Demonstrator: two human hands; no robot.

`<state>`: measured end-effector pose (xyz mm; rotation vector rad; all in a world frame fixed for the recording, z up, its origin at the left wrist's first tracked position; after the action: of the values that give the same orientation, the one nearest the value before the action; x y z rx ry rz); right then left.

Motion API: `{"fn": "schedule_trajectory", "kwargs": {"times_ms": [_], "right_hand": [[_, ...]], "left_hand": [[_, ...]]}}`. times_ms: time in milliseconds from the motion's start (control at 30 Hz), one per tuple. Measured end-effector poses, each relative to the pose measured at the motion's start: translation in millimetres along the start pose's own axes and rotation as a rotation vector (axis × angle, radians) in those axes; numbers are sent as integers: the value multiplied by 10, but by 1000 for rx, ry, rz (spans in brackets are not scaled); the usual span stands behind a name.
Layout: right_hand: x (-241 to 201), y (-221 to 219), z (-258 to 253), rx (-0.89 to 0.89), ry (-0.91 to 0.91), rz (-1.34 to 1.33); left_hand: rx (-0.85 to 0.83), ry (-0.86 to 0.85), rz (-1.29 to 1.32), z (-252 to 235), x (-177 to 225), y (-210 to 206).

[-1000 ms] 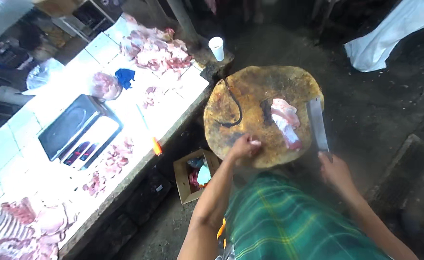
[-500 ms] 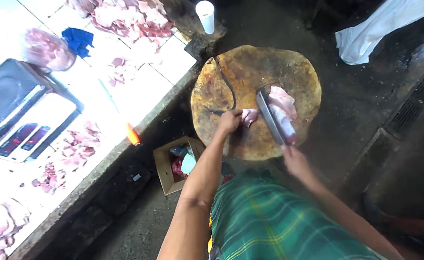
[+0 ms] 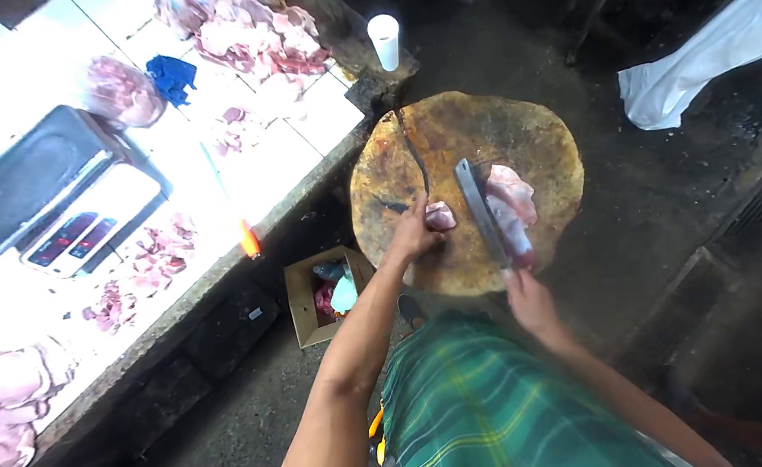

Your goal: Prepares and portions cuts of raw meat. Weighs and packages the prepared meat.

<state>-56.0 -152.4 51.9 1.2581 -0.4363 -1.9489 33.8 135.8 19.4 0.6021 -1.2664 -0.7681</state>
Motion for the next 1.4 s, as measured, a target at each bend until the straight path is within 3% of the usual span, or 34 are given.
{"fn": "schedule_trajectory", "kwargs": {"times_ms": [167,267,367,433,500,567,700,767,833,900,967,1033,1167,1267,1400], "right_hand": [[-443,-139,-34,-28,63,13],[-527,-285,-75,-63,35,9],[-488,-474,-130,-112,-45,41],[-481,-549,-128,-120,-88,69],[-576,-500,-78,-86,-91,70],[-812,-312,16,49,22,34],[-1559,263,265,471,479,-174],[-1880,471,353,586,665,-278],[-1931,418,282,640,723,-368],[-1553,-25,48,565,525,-268],[-1012,-569,-169,194,48,47],[-820,-746,-246,-89,-240,217],[-734,-736,-261,-176,-326,124],[-608,-708,-243,-206,-395,-32],[-555,-350,30,-60,-358,-166]], "left_hand": [[359,220,26,623,-331,184],[532,523,115,1094,-762,289],[445,735,524,1264,-1226,51],[329,725,747,1228,-1439,-134],[279,691,777,1209,-1487,-100],[265,669,766,1231,-1458,-26],[266,629,730,1261,-1461,19],[259,620,712,1252,-1479,20],[263,633,680,1254,-1491,48],[296,659,545,1289,-1482,167],[360,624,343,1305,-1367,372],[404,463,211,1180,-1126,523],[176,3,38,568,-410,357],[101,-238,-142,12,-224,-6],[30,-76,-17,-316,-386,141]]}}
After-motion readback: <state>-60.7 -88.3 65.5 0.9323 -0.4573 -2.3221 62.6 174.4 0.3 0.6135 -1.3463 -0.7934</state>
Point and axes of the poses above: each hand's wrist, its own z-axis away from the middle knuckle, its own y-axis out of the back of the hand, x = y × z, the point moved 7 cm from there along -z, towards the middle knuckle, and after that the axes turned 6 degrees about -y, right-handed, at the moved point
